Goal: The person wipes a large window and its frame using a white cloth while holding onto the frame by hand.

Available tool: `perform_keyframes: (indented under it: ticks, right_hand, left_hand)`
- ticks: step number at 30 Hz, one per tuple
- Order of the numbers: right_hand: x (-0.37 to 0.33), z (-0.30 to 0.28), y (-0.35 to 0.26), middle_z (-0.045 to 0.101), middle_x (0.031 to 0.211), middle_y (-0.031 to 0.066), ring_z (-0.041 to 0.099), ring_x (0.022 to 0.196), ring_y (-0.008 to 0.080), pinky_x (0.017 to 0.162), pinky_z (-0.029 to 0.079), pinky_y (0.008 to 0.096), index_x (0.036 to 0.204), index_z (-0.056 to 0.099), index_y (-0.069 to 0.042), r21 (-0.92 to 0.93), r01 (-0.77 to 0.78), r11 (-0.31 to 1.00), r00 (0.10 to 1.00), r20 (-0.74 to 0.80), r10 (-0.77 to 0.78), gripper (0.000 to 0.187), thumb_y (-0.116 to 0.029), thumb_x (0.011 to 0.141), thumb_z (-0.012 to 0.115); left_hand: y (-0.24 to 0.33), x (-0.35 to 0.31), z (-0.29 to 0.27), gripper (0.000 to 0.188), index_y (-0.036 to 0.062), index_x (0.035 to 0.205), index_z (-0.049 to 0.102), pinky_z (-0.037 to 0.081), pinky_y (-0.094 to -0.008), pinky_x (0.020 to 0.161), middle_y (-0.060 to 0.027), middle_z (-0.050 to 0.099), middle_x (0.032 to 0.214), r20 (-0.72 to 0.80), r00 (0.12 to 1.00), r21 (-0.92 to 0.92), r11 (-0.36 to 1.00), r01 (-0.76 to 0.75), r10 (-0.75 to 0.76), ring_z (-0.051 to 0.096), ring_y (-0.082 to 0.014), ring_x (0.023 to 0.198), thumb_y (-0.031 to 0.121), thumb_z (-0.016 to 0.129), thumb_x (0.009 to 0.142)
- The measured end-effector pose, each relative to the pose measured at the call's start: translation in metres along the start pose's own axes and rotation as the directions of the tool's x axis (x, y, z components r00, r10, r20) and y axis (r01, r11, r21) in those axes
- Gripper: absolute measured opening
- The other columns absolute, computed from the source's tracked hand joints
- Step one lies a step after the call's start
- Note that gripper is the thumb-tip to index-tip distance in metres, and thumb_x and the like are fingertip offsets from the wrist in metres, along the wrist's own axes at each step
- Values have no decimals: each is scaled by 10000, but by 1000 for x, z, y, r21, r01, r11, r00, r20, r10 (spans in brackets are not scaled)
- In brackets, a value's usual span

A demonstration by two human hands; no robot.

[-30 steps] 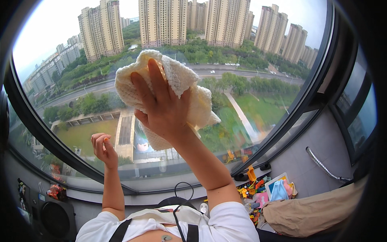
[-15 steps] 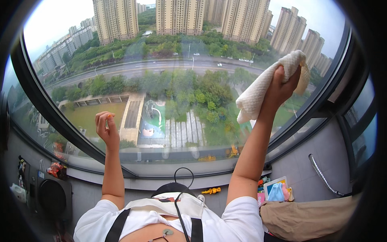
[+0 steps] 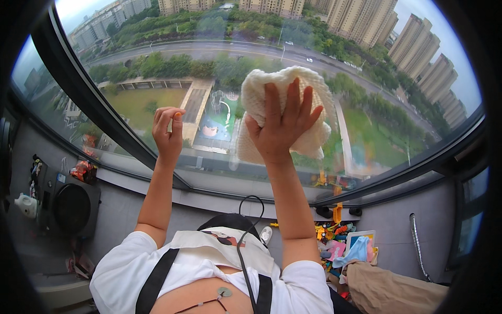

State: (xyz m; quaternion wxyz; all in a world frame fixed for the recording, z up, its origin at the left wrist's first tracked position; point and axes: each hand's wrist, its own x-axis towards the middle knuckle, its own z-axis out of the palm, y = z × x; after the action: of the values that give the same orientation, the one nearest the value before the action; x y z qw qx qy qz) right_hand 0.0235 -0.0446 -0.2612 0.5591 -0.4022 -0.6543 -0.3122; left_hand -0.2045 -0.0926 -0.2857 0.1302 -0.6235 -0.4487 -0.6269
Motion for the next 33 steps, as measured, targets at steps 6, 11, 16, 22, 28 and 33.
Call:
perform_keyframes:
  ticks: [6, 11, 16, 22, 28, 33]
  right_hand:
    - [-122, 29, -51, 500, 1339, -39, 543, 1082, 180, 924, 398, 415, 1258, 563, -340, 239, 149, 959, 814, 521, -257, 594, -304, 678, 686]
    - [-119, 1, -18, 542, 1282, -66, 579, 1049, 241, 910, 407, 431, 1251, 552, -397, 185, 286, 940, 750, 567, -340, 621, -284, 667, 730]
    - [-31, -18, 21, 283, 1452, 244, 198, 1363, 437, 1090, 143, 553, 1343, 431, -65, 52, 29, 998, 990, 138, -36, 643, -317, 787, 631]
    - [31, 13, -25, 323, 1456, 194, 263, 1344, 429, 1056, 139, 602, 1368, 437, -125, 1, -14, 1000, 994, -106, 15, 662, -575, 884, 385]
    - [-39, 48, -121, 338, 1475, -41, 250, 1378, 172, 1138, 68, 448, 1345, 457, -297, 274, 378, 884, 777, 425, -464, 586, -316, 779, 603]
    - [-119, 34, -72, 589, 1241, 26, 552, 1100, 203, 1020, 303, 393, 1439, 333, -259, 441, 336, 832, 238, 815, -528, 617, -69, 865, 455]
  left_hand:
    - [-12, -7, -15, 46, 33, 838, 621, 450, -337, 732, -80, 620, 823, 36, 995, -53, 994, 94, -92, 568, -245, 792, 47, 583, 858]
    - [-33, -9, -42, 69, 29, 853, 622, 457, -333, 727, -83, 620, 837, 43, 993, 23, 994, 107, -108, 574, -249, 802, 78, 577, 874]
    - [-43, -11, -74, 86, 37, 870, 622, 453, -326, 747, -75, 616, 848, -1, 986, 98, 982, 164, -164, 577, -240, 820, 100, 567, 890]
    - [-47, -21, -85, 96, 41, 864, 621, 453, -317, 758, -65, 612, 842, -67, 971, 117, 964, 238, -231, 579, -229, 821, 108, 561, 895]
    - [-39, -34, -89, 90, 43, 866, 619, 454, -326, 762, -67, 616, 852, -90, 956, 170, 942, 291, -279, 577, -236, 832, 103, 558, 894]
    - [-23, -36, -102, 73, 50, 852, 607, 453, -327, 750, -70, 616, 845, -67, 968, 260, 932, 253, -244, 569, -241, 812, 92, 561, 891]
